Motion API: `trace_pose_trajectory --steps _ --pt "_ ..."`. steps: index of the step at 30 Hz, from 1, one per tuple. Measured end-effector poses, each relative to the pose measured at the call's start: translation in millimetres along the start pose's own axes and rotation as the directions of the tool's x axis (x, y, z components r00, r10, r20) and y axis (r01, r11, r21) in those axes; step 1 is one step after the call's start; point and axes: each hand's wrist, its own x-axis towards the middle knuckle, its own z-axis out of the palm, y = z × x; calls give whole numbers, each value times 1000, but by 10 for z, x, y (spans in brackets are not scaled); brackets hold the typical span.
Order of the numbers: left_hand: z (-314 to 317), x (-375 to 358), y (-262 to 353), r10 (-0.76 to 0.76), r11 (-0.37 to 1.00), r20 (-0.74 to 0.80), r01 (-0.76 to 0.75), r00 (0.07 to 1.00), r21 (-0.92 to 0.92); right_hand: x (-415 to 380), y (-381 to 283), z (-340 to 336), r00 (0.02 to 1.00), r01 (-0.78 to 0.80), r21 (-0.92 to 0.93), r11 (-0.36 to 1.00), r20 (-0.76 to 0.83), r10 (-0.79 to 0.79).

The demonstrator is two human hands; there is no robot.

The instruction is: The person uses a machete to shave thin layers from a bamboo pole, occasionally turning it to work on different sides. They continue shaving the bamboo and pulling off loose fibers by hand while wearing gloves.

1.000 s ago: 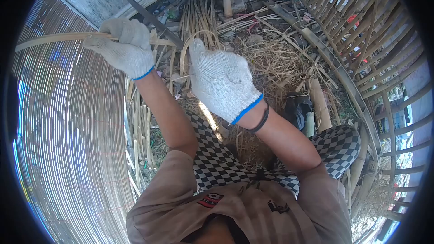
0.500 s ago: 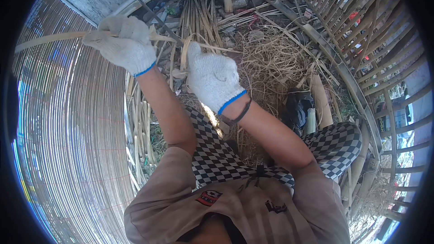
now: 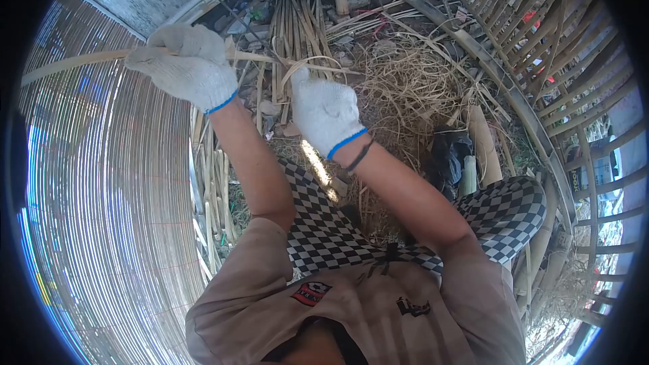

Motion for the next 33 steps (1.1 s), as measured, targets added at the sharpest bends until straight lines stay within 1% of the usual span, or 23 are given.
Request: trace_pose_trajectory --steps 2,3,4,7,8,9,10,11,12,13,15,16,17,19,21,22,25,26,27,29,31,32,33 --pt "-32 55 -27 26 999 31 -27 999 25 -28 94 -7 996 70 34 997 -53 -68" --pt "-181 232 -185 29 999 56 -27 998 -34 -2 93 -86 991 108 46 993 -78 -104" --pt "-338 402 -345 32 996 79 -25 996 -91 -6 -47 -214 996 68 45 997 -60 -65" --pt "-268 317 -222 19 989 63 -10 998 -147 -5 11 179 998 14 17 1000 -62 -13" --pt "-177 216 -83 20 984 104 -1 994 -177 47 217 358 999 -54 -9 999 -7 54" --pt "-83 115 60 20 978 144 10 989 -207 86 536 572 994 -75 63 995 78 70" --pt "-24 2 206 32 964 245 34 969 -263 5 637 602 986 -124 79 989 120 114" --pt "91 19 229 68 940 343 55 937 -336 45 697 579 979 -160 85 984 142 147" --pt "-43 257 -17 242 808 601 185 762 -560 33 609 449 992 -109 76 991 70 104" --pt "-31 295 -37 239 770 669 283 704 -573 -76 433 281 997 -77 72 994 36 74" --pt "43 322 81 228 683 792 486 567 -545 -103 154 8 999 -7 124 992 35 2" --pt "96 269 128 218 698 750 437 624 -567 -98 24 -84 1000 15 135 991 22 -18" --pt "89 264 137 213 709 737 418 641 -568 -93 -56 -88 999 37 149 988 5 -38" --pt "40 254 199 209 738 709 367 673 -566 -12 11 128 996 -71 201 977 61 60" --pt "-133 279 254 146 854 631 225 762 -469 75 262 498 986 -134 207 969 128 108" --pt "-157 302 274 136 897 591 154 795 -415 107 339 572 988 -81 181 980 146 55" --pt "-103 249 323 175 905 658 143 732 -400 73 128 195 993 -11 198 980 113 -11" --pt "-41 201 326 155 909 635 143 757 -392 47 9 21 987 -38 202 979 162 5" --pt "31 154 304 166 926 596 84 786 -369 -38 -26 62 998 69 213 975 -2 -70" --pt "99 57 373 198 952 525 -34 828 -305 -74 67 378 1000 -3 216 976 28 -3" --pt "-69 183 365 191 952 564 -12 804 -306 45 475 1005 990 -136 285 949 2 142" --pt "-67 207 413 198 950 583 -7 788 -313 133 561 960 986 -163 270 949 65 151" --pt "-58 219 443 200 950 589 -9 783 -311 158 558 960 986 -163 258 952 80 147"
